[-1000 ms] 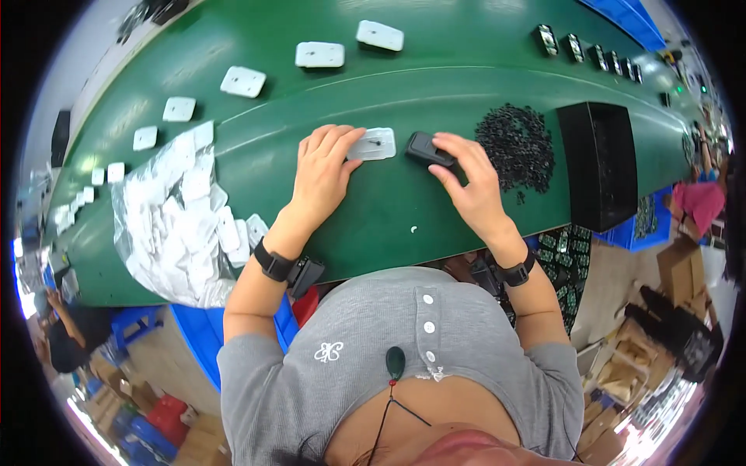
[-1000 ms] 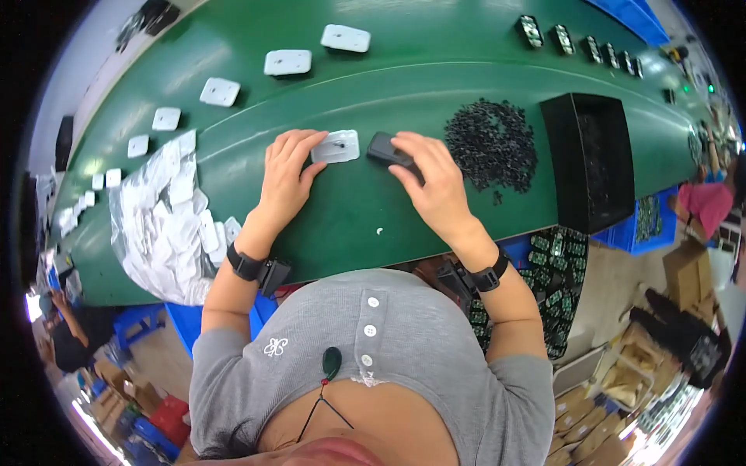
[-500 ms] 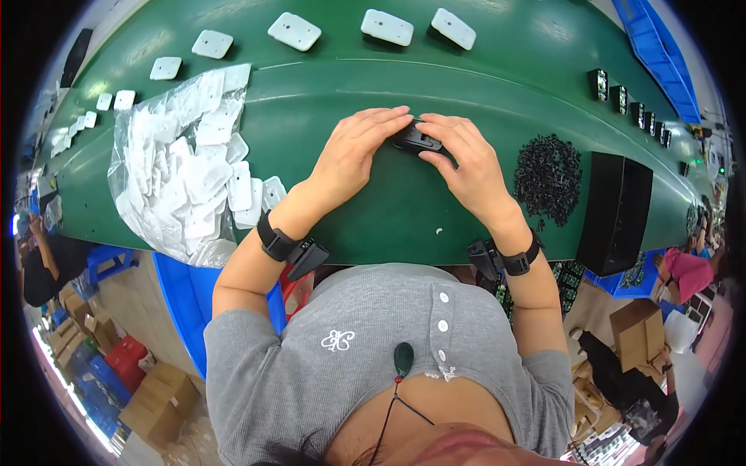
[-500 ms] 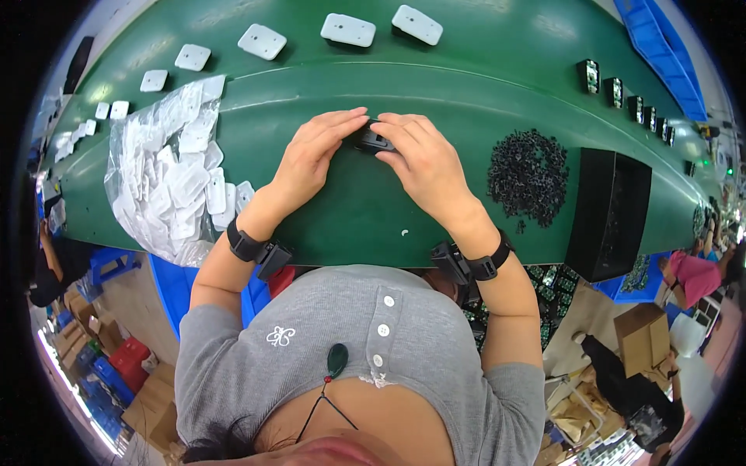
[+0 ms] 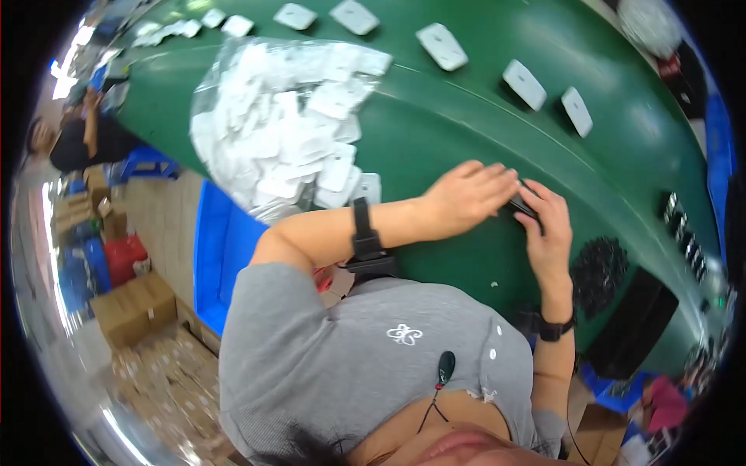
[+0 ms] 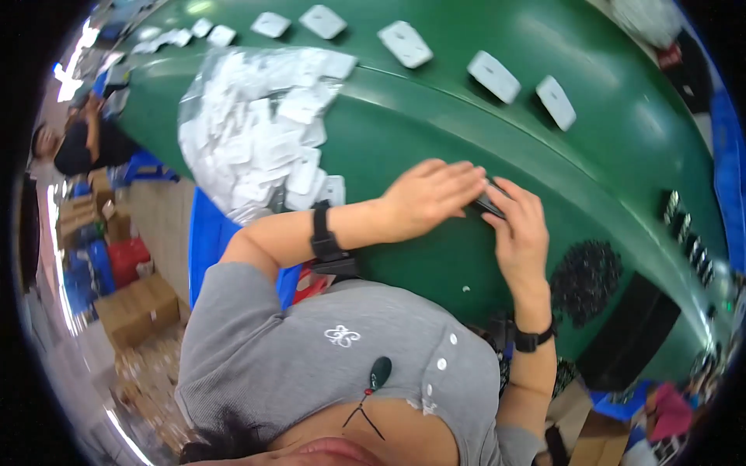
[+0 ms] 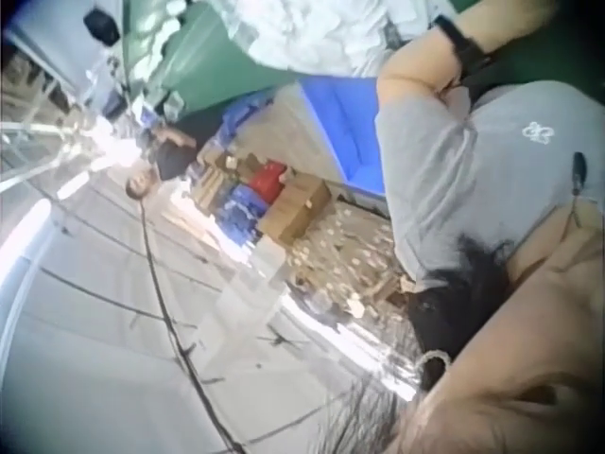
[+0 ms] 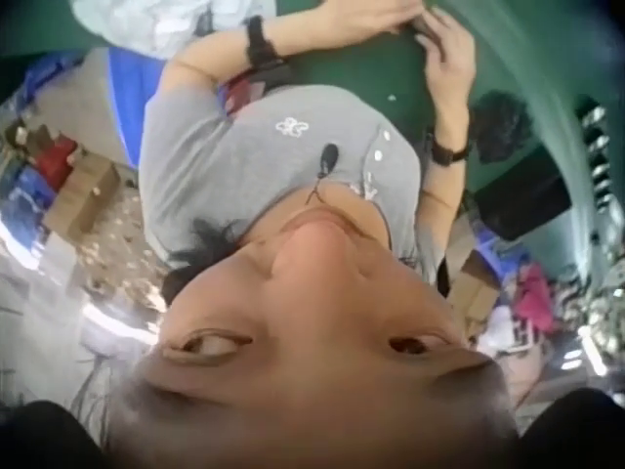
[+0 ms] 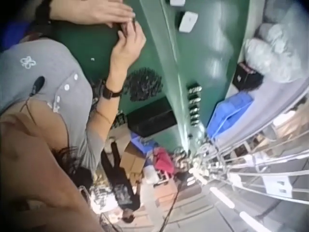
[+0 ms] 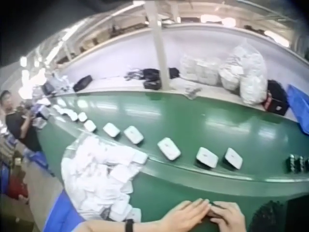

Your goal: Assembling small electronic components into plastic housings and casings on a production line.

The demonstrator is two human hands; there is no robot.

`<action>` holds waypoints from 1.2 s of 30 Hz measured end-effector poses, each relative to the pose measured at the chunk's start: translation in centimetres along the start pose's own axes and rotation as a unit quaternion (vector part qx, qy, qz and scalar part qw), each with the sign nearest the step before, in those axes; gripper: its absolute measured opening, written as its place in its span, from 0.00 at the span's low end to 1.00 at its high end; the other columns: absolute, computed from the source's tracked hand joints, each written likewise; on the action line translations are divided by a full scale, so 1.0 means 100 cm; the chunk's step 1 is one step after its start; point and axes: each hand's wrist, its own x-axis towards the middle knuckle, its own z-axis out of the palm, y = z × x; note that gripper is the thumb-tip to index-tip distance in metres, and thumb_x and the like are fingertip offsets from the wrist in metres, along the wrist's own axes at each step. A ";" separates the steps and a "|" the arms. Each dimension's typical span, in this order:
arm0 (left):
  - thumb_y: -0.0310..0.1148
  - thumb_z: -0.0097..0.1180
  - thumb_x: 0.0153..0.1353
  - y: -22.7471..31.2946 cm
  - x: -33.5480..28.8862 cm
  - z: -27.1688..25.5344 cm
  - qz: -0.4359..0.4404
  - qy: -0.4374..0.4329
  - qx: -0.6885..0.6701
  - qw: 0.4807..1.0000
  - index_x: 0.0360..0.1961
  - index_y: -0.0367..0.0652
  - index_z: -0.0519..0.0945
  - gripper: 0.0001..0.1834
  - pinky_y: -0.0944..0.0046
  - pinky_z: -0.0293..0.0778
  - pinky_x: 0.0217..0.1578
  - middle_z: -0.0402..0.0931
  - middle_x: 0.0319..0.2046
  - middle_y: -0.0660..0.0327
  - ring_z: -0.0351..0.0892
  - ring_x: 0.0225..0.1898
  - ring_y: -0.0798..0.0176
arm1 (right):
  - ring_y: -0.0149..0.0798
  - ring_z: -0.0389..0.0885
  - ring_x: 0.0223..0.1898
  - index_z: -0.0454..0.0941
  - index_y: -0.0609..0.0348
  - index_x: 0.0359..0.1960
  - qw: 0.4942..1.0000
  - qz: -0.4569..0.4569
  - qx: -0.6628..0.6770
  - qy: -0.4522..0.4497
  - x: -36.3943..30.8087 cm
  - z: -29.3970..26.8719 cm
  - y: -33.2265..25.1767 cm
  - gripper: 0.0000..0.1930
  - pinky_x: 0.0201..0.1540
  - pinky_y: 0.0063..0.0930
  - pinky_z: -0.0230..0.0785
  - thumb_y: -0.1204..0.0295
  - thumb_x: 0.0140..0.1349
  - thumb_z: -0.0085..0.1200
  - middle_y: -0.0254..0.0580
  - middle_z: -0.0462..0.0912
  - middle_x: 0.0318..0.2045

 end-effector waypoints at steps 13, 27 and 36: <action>0.34 0.59 0.60 0.016 0.016 -0.003 -0.357 0.026 -0.498 0.790 0.46 0.33 0.75 0.17 0.68 0.71 0.36 0.78 0.34 0.61 0.74 0.34 0.69 | 0.33 0.68 0.55 0.63 0.63 0.60 0.874 0.192 0.424 0.142 -0.003 0.014 -0.021 0.22 0.59 0.26 0.58 0.79 0.64 0.49 0.43 0.71 0.53; 0.28 0.59 0.54 0.030 -0.112 -0.051 -0.098 0.069 -0.096 0.988 0.45 0.41 0.75 0.16 0.56 0.68 0.45 0.73 0.43 0.57 0.73 0.45 0.54 | 0.30 0.71 0.46 0.66 0.63 0.57 0.984 0.095 0.069 0.131 0.068 -0.135 0.220 0.20 0.49 0.21 0.65 0.81 0.62 0.48 0.38 0.73 0.49; 0.26 0.55 0.52 0.036 -0.118 -0.054 -0.125 0.036 -0.033 0.991 0.41 0.40 0.75 0.13 0.58 0.68 0.47 0.72 0.41 0.59 0.71 0.46 0.56 | 0.28 0.74 0.35 0.73 0.64 0.45 0.985 0.164 0.022 -0.044 0.103 -0.146 0.244 0.13 0.41 0.23 0.68 0.85 0.58 0.47 0.35 0.78 0.34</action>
